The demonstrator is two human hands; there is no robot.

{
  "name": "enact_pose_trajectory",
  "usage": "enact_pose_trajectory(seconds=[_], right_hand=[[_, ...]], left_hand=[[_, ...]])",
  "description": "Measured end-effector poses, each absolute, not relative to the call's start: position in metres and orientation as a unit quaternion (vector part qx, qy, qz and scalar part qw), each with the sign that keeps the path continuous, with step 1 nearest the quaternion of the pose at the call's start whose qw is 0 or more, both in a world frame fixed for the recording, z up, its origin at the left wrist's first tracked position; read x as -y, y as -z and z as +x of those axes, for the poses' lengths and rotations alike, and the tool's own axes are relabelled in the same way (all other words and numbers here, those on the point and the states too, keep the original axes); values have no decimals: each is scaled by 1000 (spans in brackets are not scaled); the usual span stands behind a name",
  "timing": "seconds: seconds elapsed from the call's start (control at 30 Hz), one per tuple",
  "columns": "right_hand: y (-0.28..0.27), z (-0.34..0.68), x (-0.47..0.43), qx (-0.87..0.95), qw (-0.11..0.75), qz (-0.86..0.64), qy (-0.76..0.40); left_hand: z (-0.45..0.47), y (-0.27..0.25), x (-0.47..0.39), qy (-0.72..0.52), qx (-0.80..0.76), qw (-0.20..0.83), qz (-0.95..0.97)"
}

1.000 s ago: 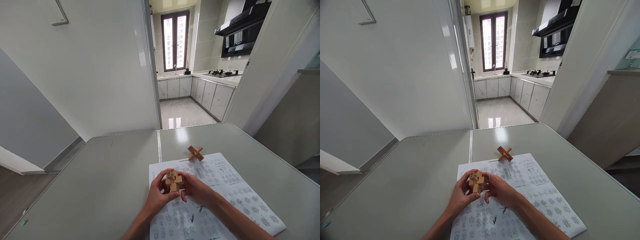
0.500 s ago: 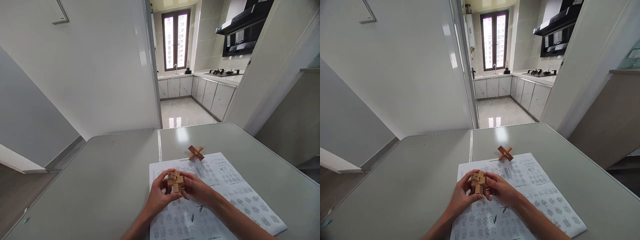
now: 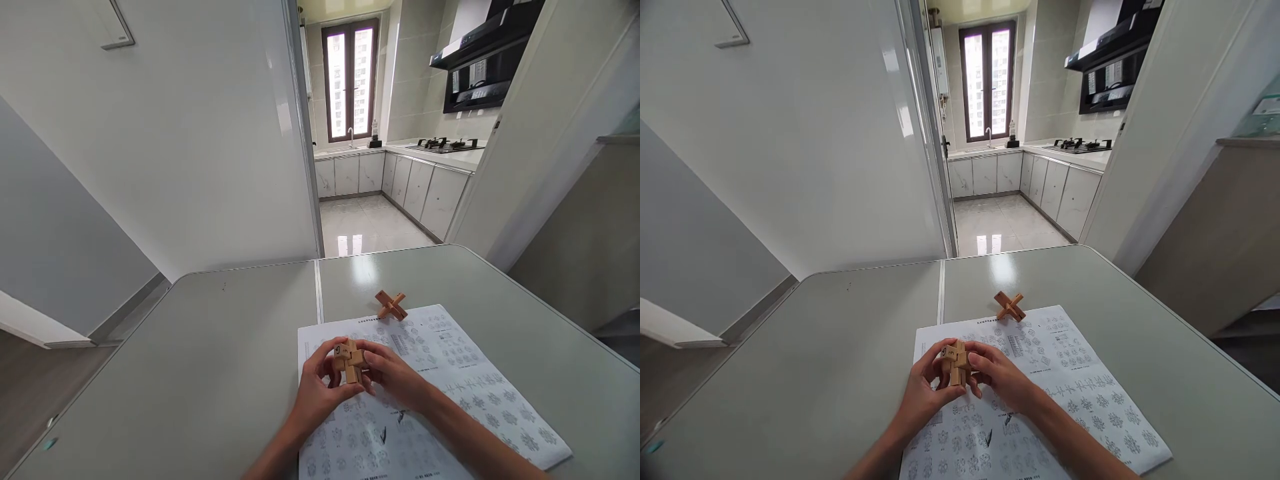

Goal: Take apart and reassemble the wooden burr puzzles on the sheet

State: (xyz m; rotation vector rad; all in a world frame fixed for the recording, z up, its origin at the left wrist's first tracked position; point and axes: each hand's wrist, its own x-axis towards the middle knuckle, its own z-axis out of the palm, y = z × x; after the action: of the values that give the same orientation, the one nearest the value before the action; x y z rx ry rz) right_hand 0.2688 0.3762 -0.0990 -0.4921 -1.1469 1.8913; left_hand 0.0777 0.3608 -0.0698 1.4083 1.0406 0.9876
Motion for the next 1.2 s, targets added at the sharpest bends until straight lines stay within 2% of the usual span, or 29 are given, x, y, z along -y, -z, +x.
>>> enact_pose_trajectory(seconds=[0.27, 0.5, 1.2], right_hand=[[98, 266, -375, 451, 409, -177, -773], [106, 265, -374, 472, 414, -237, -742], [100, 263, -374, 367, 372, -164, -837]], left_hand=[[73, 76, -363, -418, -417, 554, 587], [68, 76, -368, -449, -394, 574, 560], [73, 78, -363, -427, -418, 573, 561]])
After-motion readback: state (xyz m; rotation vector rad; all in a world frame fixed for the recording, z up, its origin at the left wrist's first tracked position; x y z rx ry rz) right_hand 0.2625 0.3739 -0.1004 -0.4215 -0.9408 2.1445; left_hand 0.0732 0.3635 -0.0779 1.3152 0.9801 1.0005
